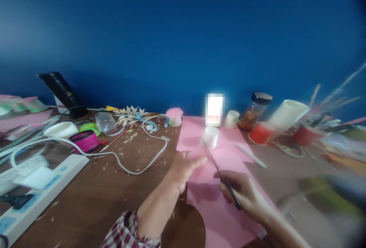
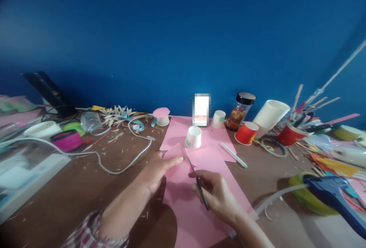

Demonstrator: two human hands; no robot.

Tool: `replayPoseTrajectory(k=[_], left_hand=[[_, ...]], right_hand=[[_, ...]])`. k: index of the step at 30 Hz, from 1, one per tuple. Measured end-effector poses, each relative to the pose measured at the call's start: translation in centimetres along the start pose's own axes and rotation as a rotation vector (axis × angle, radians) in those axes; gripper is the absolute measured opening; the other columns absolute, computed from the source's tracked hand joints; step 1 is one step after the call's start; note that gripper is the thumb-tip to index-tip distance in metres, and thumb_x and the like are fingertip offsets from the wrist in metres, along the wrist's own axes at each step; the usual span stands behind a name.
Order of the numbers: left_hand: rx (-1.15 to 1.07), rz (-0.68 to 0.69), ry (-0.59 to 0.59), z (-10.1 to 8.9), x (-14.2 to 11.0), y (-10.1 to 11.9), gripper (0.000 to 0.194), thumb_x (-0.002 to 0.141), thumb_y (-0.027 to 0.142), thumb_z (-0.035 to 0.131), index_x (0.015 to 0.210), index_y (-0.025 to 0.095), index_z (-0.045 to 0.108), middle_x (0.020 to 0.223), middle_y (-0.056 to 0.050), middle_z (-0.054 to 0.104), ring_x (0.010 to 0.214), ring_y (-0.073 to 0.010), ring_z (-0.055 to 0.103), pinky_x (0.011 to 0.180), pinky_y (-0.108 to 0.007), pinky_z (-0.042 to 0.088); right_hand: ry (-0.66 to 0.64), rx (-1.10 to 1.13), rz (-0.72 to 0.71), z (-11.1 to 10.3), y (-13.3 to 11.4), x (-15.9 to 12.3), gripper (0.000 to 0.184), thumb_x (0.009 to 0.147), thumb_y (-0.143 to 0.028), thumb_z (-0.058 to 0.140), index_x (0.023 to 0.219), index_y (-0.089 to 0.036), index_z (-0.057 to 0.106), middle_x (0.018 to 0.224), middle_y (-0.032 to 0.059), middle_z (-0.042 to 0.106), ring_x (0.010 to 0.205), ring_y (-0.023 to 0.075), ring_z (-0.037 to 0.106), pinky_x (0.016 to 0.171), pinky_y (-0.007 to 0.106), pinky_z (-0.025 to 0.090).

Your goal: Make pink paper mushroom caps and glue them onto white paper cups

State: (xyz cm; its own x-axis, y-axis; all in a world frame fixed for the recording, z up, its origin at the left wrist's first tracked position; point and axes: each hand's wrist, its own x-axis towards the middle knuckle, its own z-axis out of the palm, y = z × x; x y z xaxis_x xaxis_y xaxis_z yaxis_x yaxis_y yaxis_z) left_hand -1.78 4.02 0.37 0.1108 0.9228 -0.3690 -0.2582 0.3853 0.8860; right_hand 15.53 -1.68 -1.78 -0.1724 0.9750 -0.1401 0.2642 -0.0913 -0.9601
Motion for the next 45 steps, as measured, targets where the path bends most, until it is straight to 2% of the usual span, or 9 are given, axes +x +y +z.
replayPoseTrajectory(k=[13, 16, 19, 22, 25, 29, 33, 37, 45], left_hand=[[-0.019, -0.039, -0.034, 0.2, -0.1, 0.3, 0.055, 0.048, 0.030, 0.084, 0.097, 0.013, 0.065, 0.085, -0.012, 0.071, 0.077, -0.0259, 0.066, 0.067, -0.033, 0.049], [-0.027, -0.059, 0.026, 0.5, -0.1, 0.1, 0.056, 0.054, 0.040, 0.081, 0.100, 0.014, 0.062, 0.087, -0.011, 0.069, 0.077, -0.0241, 0.065, 0.063, -0.031, 0.048], [-0.126, -0.083, -0.016, 1.1, 0.0, -0.7, 0.048, 0.062, 0.047, 0.074, 0.096, 0.016, 0.061, 0.078, -0.005, 0.066, 0.066, -0.0167, 0.061, 0.057, -0.026, 0.047], [-0.229, -0.011, -0.118, 1.8, 0.1, -2.1, 0.035, 0.065, 0.042, 0.074, 0.086, 0.016, 0.062, 0.074, -0.002, 0.064, 0.063, -0.0119, 0.059, 0.058, -0.022, 0.045], [-0.246, 0.052, -0.071, 2.4, 0.0, -3.7, 0.036, 0.062, 0.039, 0.077, 0.085, 0.015, 0.063, 0.079, -0.004, 0.067, 0.069, -0.0131, 0.061, 0.064, -0.023, 0.046], [-0.197, 0.055, -0.020, 2.8, -0.1, -4.7, 0.043, 0.060, 0.042, 0.077, 0.087, 0.011, 0.065, 0.078, -0.008, 0.068, 0.068, -0.0171, 0.062, 0.063, -0.027, 0.047], [-0.174, 0.077, 0.072, 2.9, -0.1, -4.5, 0.038, 0.060, 0.038, 0.078, 0.082, 0.010, 0.065, 0.070, -0.006, 0.065, 0.062, -0.0144, 0.060, 0.061, -0.026, 0.046], [-0.170, 0.062, 0.051, 2.9, -0.2, -4.2, 0.034, 0.059, 0.035, 0.078, 0.077, 0.011, 0.063, 0.064, -0.003, 0.062, 0.058, -0.0132, 0.058, 0.058, -0.026, 0.046], [-0.184, 0.054, 0.002, 3.0, -0.6, -4.2, 0.030, 0.062, 0.034, 0.076, 0.078, 0.012, 0.063, 0.071, -0.006, 0.066, 0.064, -0.0161, 0.062, 0.060, -0.027, 0.047]], right_hand=[[0.031, 0.001, 0.014, 0.0, 0.0, 0.0, 0.050, 0.072, -0.051, 0.064, 0.098, -0.008, 0.064, 0.050, -0.0040, 0.044, 0.046, 0.0096, 0.039, 0.044, 0.023, 0.031], [0.083, 0.045, 0.029, 0.2, -0.3, 0.2, 0.052, 0.071, -0.053, 0.064, 0.097, -0.008, 0.064, 0.049, -0.0041, 0.045, 0.045, 0.0090, 0.039, 0.043, 0.023, 0.031], [0.176, 0.123, 0.011, 0.5, -0.7, 0.2, 0.050, 0.072, -0.053, 0.064, 0.094, -0.009, 0.064, 0.049, -0.0041, 0.045, 0.044, 0.0090, 0.039, 0.043, 0.023, 0.031], [0.248, 0.235, -0.006, 1.1, -0.8, 0.2, 0.047, 0.070, -0.052, 0.066, 0.090, -0.009, 0.065, 0.049, -0.0039, 0.046, 0.044, 0.0091, 0.040, 0.043, 0.023, 0.032], [0.290, 0.327, -0.003, 2.0, -0.6, 0.2, 0.048, 0.069, -0.051, 0.068, 0.093, -0.010, 0.066, 0.050, -0.0036, 0.047, 0.045, 0.0093, 0.041, 0.044, 0.023, 0.032], [0.242, 0.330, -0.036, 2.9, 0.0, 0.1, 0.051, 0.068, -0.053, 0.068, 0.096, -0.010, 0.067, 0.052, -0.0035, 0.047, 0.047, 0.0098, 0.041, 0.044, 0.023, 0.033], [0.226, 0.307, -0.021, 3.1, 0.3, 0.1, 0.056, 0.068, -0.054, 0.068, 0.101, -0.009, 0.066, 0.054, -0.0031, 0.047, 0.048, 0.0105, 0.042, 0.046, 0.024, 0.036], [0.223, 0.262, -0.075, 2.9, 0.4, 0.2, 0.053, 0.071, -0.051, 0.067, 0.104, -0.010, 0.065, 0.056, -0.0028, 0.049, 0.049, 0.0104, 0.043, 0.046, 0.023, 0.036], [0.209, 0.221, -0.137, 2.3, 0.0, 0.1, 0.045, 0.075, -0.045, 0.066, 0.102, -0.010, 0.064, 0.059, -0.0022, 0.049, 0.054, 0.0111, 0.044, 0.049, 0.023, 0.037]])
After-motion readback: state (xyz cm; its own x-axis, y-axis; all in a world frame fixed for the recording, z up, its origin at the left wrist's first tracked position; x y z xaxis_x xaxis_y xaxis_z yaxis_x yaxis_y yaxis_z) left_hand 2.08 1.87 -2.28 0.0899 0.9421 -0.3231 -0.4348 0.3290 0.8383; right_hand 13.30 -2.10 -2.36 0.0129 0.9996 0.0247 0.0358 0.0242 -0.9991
